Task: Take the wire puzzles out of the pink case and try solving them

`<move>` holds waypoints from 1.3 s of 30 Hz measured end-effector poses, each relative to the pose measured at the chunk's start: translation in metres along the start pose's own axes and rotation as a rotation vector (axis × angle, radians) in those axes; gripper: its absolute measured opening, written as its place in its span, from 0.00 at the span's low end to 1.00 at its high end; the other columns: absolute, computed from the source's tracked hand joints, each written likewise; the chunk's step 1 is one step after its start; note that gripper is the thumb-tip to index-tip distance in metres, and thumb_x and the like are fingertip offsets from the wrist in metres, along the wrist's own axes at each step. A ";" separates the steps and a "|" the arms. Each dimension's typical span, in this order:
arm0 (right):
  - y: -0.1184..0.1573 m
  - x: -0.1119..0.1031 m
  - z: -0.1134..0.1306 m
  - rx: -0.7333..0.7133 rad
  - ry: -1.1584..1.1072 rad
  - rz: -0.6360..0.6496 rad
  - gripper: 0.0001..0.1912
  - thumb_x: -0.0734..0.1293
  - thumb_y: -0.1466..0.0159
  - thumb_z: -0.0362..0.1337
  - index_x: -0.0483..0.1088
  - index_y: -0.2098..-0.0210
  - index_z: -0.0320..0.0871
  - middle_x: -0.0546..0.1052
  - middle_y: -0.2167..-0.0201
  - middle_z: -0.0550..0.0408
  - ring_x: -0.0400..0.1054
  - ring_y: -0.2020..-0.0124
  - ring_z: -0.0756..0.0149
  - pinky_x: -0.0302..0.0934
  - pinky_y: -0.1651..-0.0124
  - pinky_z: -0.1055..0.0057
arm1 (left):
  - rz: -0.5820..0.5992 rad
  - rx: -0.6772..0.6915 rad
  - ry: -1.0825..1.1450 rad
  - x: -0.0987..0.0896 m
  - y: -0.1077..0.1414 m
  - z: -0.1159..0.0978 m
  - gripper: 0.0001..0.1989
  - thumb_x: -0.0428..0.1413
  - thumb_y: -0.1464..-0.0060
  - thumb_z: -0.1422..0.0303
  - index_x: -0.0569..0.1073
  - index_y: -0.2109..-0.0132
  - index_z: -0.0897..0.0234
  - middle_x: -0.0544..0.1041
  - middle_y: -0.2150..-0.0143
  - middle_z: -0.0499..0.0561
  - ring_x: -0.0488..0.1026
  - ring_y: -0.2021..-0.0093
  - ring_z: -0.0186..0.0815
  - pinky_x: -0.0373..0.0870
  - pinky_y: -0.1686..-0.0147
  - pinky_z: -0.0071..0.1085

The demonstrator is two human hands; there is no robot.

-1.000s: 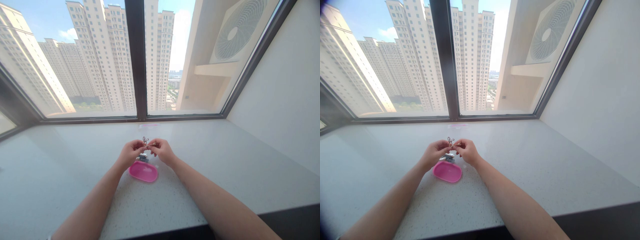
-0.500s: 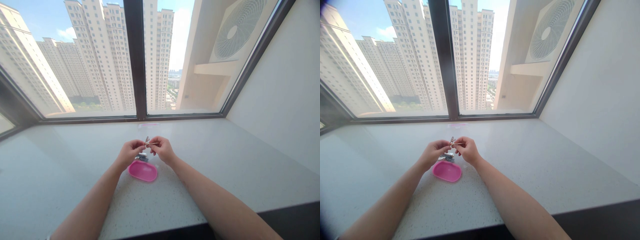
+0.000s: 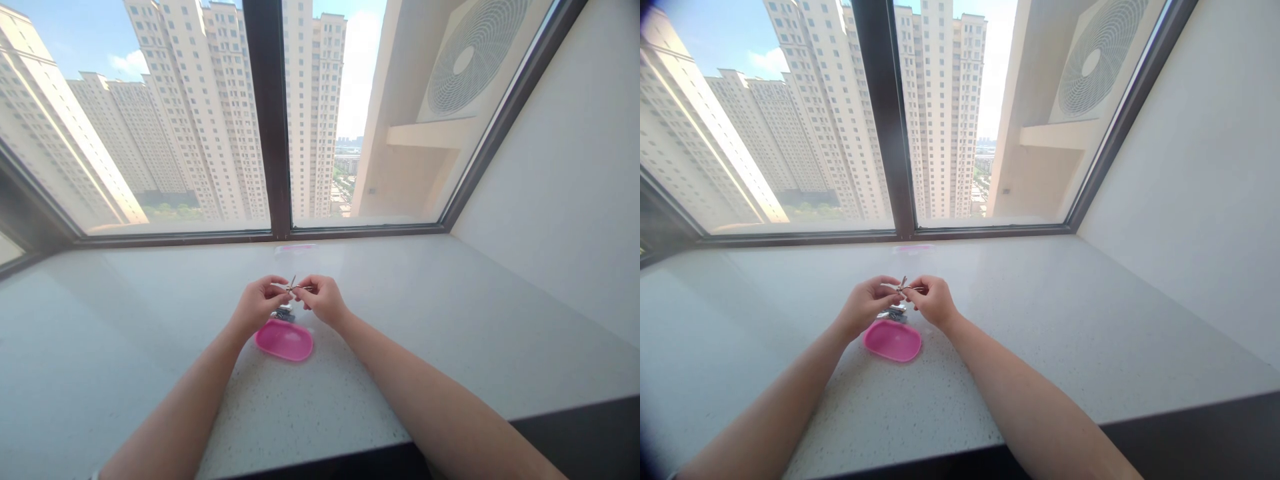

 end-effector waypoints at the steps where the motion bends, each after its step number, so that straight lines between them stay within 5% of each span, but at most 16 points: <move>1: 0.000 0.001 0.000 -0.001 0.005 0.011 0.11 0.69 0.47 0.41 0.69 0.74 0.38 0.74 0.80 0.54 0.65 0.83 0.72 0.60 0.82 0.76 | 0.006 0.011 -0.004 0.000 0.000 0.000 0.17 0.63 0.56 0.64 0.71 0.59 0.67 0.80 0.70 0.55 0.77 0.67 0.43 0.73 0.63 0.42; 8: -0.003 -0.002 -0.002 -0.016 -0.078 -0.011 0.17 0.70 0.47 0.40 0.63 0.61 0.42 0.72 0.79 0.61 0.64 0.85 0.73 0.58 0.84 0.78 | 0.018 0.056 -0.036 0.003 0.000 -0.002 0.15 0.60 0.54 0.63 0.74 0.61 0.68 0.80 0.67 0.56 0.77 0.65 0.43 0.74 0.62 0.41; 31: -0.003 -0.012 0.007 -0.092 -0.137 -0.146 0.07 0.67 0.45 0.38 0.68 0.70 0.39 0.72 0.80 0.58 0.63 0.85 0.74 0.58 0.83 0.77 | -0.016 -0.079 -0.066 -0.002 0.002 -0.003 0.10 0.55 0.51 0.65 0.76 0.65 0.68 0.77 0.71 0.52 0.69 0.74 0.32 0.64 0.71 0.28; 39: -0.006 -0.011 -0.001 -0.069 -0.065 -0.093 0.13 0.67 0.44 0.39 0.67 0.61 0.41 0.71 0.76 0.59 0.65 0.83 0.74 0.57 0.84 0.79 | 0.021 -0.107 0.082 -0.002 -0.002 0.003 0.11 0.52 0.49 0.65 0.75 0.67 0.69 0.64 0.81 0.44 0.58 0.79 0.28 0.54 0.77 0.25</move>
Point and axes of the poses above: each hand's wrist, its own y-axis away from the middle knuckle, its own x-axis out of the palm, z = x × y, the point moved 5 cm from there along -y, towards the middle knuckle
